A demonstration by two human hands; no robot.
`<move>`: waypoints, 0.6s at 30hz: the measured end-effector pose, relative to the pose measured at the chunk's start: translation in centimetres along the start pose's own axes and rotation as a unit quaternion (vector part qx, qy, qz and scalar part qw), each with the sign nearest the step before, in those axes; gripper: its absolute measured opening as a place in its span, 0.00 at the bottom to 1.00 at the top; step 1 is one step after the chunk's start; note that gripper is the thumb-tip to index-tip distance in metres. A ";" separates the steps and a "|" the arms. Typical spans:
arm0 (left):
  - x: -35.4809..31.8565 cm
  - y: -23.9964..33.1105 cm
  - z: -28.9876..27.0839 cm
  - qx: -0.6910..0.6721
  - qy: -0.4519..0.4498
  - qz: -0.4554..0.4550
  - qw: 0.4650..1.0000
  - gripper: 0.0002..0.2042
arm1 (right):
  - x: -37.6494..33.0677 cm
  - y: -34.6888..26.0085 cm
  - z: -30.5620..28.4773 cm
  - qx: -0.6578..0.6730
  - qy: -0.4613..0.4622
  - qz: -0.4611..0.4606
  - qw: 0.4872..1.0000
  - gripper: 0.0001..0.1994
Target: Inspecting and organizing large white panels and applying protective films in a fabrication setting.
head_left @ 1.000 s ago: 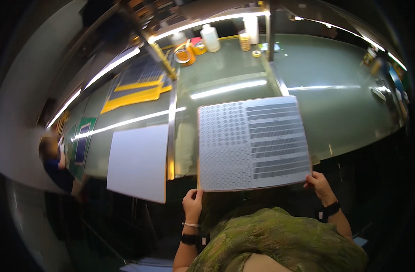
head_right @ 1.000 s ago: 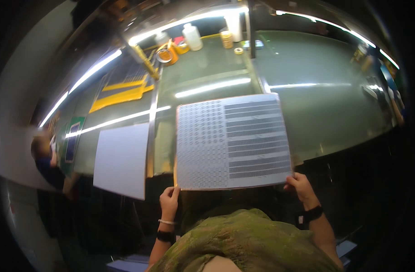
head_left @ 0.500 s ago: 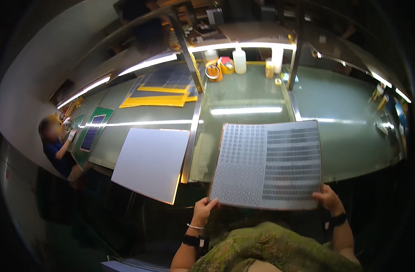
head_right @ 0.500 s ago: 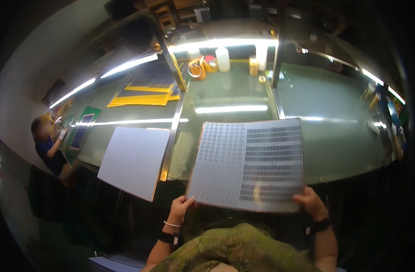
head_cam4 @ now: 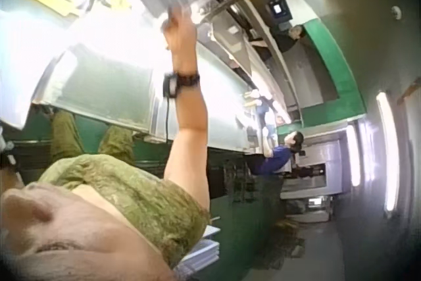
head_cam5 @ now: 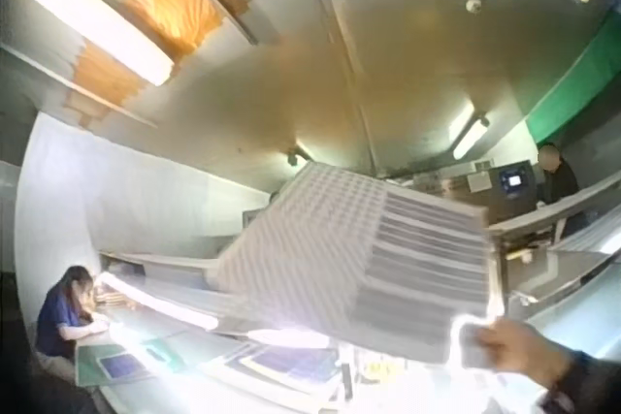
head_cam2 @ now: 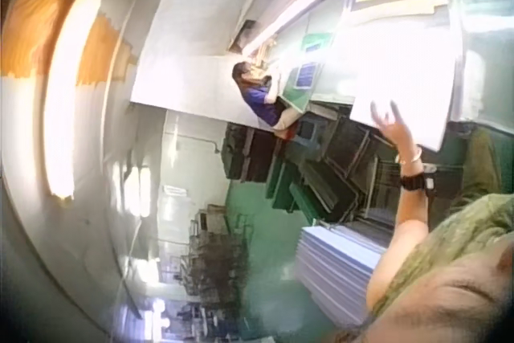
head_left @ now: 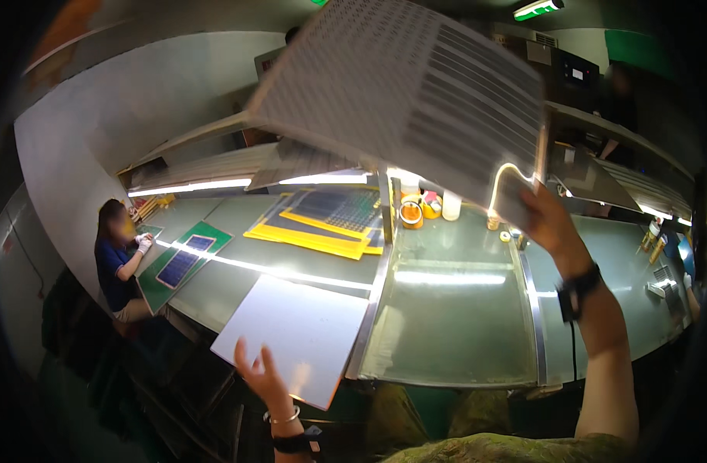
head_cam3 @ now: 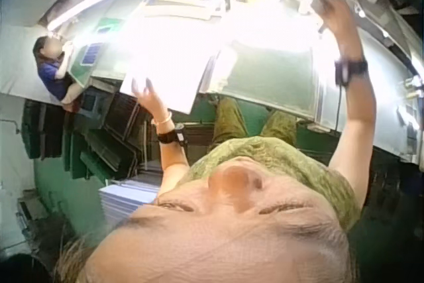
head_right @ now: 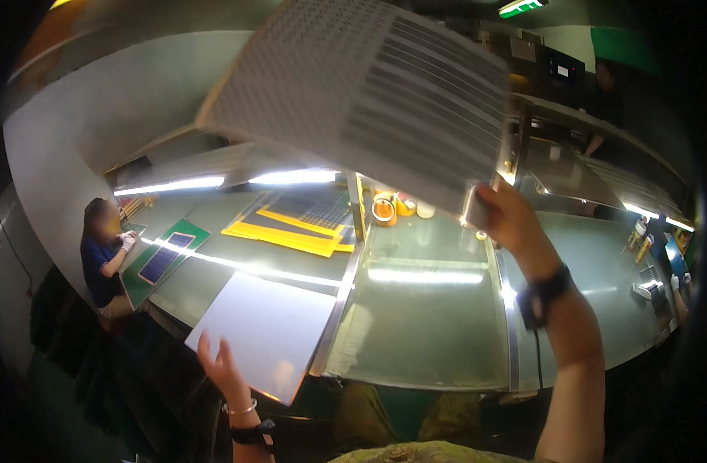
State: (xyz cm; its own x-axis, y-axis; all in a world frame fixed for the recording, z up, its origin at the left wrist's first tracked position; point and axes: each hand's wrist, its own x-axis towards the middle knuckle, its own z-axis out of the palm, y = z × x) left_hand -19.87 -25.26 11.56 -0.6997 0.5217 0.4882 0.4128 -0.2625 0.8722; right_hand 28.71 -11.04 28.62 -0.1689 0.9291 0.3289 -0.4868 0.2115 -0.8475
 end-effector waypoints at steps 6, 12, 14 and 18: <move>-3.3 -10.9 -6.3 -0.067 0.040 -0.388 0.918 0.21 | 23.7 4.3 10.5 -0.565 -0.038 -0.278 0.776 0.11; -5.8 -15.4 -6.8 -0.197 -0.197 -0.451 0.848 0.17 | 36.8 12.2 18.8 0.172 -0.006 -0.044 0.984 0.12; -5.0 -11.4 -4.2 -0.218 -0.128 -0.492 0.833 0.15 | 36.2 12.6 21.1 0.145 -0.032 0.021 0.989 0.13; -5.9 -11.8 -3.5 -0.159 -0.045 -0.387 0.907 0.14 | 32.7 14.2 23.2 -0.086 -0.255 0.137 0.953 0.16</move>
State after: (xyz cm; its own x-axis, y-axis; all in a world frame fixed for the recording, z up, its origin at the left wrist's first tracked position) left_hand -22.58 -28.08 -1.48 -0.6515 0.7104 -0.2664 -0.3809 -0.0026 0.9246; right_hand -3.61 15.34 36.98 -0.6861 0.6970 0.2086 -0.2249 0.0695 -0.9719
